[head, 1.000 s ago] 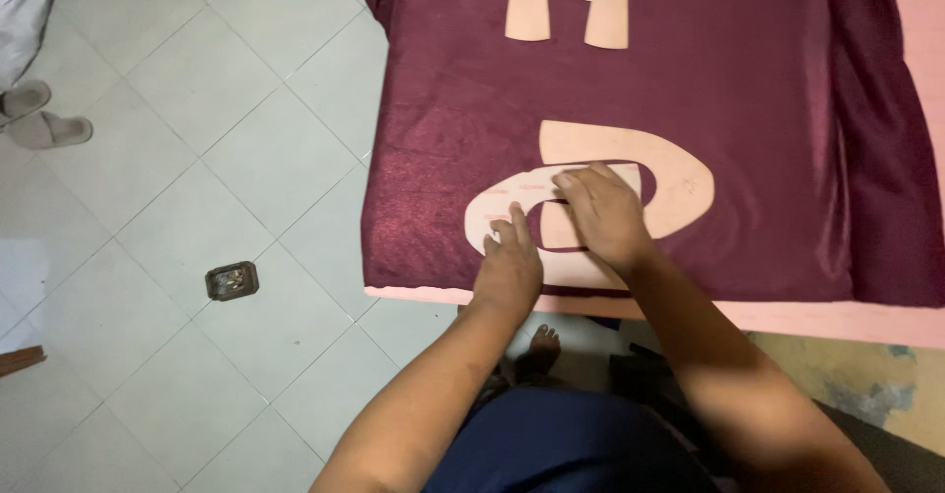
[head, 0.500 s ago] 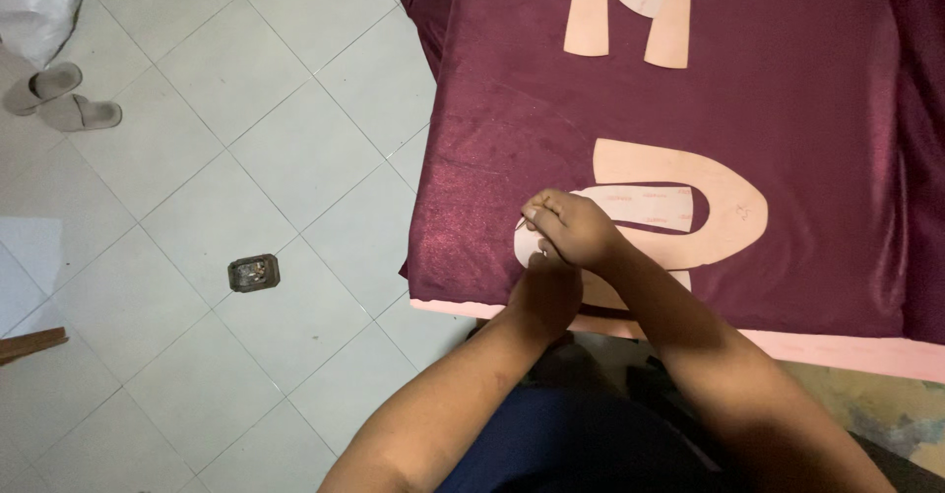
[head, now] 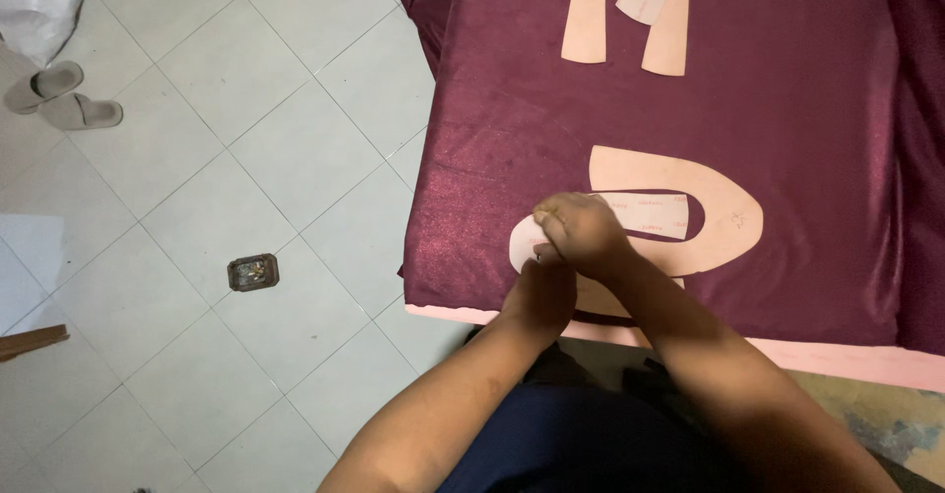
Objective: The person lays out maroon fabric on a padded table, smooths it flat, and arranges curved paper pattern pieces on top. They hold each pattern steady with one hand and trace around its edges with a pen, working through the pieces one at a time and repositioning the fabric as they go.
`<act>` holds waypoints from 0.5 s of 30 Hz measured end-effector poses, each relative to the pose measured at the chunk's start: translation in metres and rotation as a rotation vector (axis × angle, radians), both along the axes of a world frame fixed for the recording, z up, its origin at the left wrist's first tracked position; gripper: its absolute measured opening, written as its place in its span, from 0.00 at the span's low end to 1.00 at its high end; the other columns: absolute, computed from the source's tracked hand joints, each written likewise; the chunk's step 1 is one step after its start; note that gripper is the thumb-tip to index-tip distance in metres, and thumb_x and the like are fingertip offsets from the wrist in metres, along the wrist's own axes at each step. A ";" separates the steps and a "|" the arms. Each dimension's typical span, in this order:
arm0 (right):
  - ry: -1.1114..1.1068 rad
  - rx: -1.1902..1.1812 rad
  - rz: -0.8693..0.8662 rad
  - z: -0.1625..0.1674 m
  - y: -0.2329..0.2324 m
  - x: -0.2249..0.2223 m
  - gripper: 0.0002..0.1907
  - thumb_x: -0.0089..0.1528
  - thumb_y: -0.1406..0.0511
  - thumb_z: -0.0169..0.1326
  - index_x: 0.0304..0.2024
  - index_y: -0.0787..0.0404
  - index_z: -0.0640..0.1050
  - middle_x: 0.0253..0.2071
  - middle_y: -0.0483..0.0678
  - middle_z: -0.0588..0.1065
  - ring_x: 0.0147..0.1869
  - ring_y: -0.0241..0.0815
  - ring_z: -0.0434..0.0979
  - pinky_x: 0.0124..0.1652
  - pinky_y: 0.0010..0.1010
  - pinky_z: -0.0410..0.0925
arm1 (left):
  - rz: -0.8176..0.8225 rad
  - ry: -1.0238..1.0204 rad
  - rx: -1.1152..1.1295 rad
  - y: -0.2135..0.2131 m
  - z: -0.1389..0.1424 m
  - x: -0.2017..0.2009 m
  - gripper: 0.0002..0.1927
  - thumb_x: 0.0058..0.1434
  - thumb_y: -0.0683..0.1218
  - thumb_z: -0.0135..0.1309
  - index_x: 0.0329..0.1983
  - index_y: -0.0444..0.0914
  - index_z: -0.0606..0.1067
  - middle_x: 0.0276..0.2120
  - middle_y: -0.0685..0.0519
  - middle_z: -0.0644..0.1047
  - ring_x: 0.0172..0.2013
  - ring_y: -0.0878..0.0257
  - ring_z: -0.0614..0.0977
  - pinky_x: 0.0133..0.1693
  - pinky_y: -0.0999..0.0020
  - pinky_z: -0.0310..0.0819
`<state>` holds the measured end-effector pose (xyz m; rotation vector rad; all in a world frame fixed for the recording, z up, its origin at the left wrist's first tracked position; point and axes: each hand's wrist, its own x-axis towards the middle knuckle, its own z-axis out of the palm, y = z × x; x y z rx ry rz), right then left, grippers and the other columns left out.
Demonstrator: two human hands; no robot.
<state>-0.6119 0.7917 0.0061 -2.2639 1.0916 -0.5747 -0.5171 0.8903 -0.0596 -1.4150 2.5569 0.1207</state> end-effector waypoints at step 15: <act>0.104 -0.400 0.222 -0.020 -0.003 -0.016 0.11 0.66 0.63 0.53 0.38 0.66 0.80 0.39 0.54 0.81 0.42 0.49 0.82 0.44 0.38 0.74 | 0.039 -0.028 -0.002 -0.001 0.022 -0.001 0.24 0.63 0.51 0.50 0.57 0.32 0.74 0.57 0.41 0.73 0.59 0.48 0.73 0.46 0.67 0.76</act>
